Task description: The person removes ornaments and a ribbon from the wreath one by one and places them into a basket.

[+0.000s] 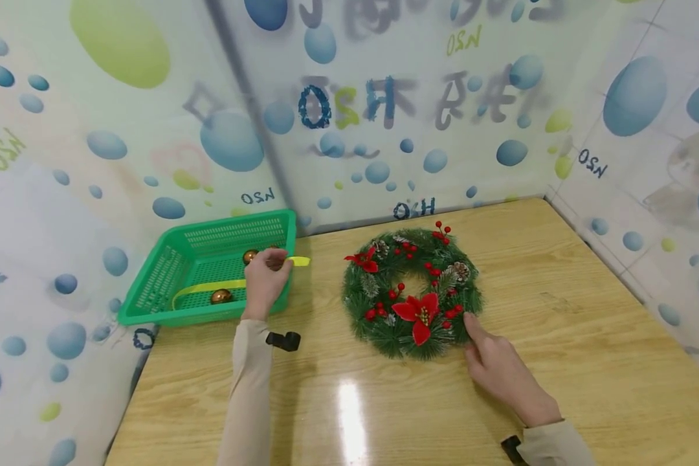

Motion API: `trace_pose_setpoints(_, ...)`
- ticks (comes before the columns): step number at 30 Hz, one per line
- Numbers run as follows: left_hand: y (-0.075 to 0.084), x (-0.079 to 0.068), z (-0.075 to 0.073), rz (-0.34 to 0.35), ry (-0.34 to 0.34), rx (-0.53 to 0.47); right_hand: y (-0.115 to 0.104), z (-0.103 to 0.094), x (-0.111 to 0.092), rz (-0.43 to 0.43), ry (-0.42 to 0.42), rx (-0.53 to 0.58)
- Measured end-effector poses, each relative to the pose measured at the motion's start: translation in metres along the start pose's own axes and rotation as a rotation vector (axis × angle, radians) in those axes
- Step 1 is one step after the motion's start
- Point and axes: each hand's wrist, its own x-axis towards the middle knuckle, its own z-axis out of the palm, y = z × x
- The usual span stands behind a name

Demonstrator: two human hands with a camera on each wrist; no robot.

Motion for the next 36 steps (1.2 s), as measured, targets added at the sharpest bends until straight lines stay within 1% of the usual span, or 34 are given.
trace_pose_setpoints(5,0.001,0.000,-0.004,-0.006,0.033,0.046,-0.001,0.000,-0.001,0.002,-0.011,0.003)
trace_pose_setpoints(8,0.000,0.001,-0.009,-0.010,0.058,0.067,-0.001,-0.001,-0.001,0.004,-0.015,0.005)
trace_pose_setpoints(10,-0.002,0.001,-0.014,-0.013,0.075,0.063,-0.001,-0.002,-0.001,0.007,-0.016,0.008)
trace_pose_setpoints(15,-0.011,0.002,-0.030,-0.031,0.113,0.063,0.000,-0.002,0.000,0.009,-0.019,0.014)
trace_pose_setpoints(18,-0.018,0.000,-0.039,-0.050,0.131,0.080,0.001,-0.002,0.000,0.014,-0.026,0.010)
trace_pose_setpoints(23,-0.026,-0.004,-0.049,-0.095,0.147,0.099,0.004,-0.004,0.000,0.013,-0.034,0.012)
trace_pose_setpoints(26,-0.029,-0.006,-0.050,-0.099,0.156,0.108,0.004,-0.005,0.001,0.012,-0.037,0.016)
trace_pose_setpoints(30,-0.027,-0.006,-0.048,-0.073,0.149,0.094,0.006,-0.006,0.000,0.023,-0.045,0.013)
trace_pose_setpoints(36,-0.016,-0.008,-0.045,-0.038,0.125,0.060,0.006,-0.010,0.000,0.029,-0.055,-0.010)
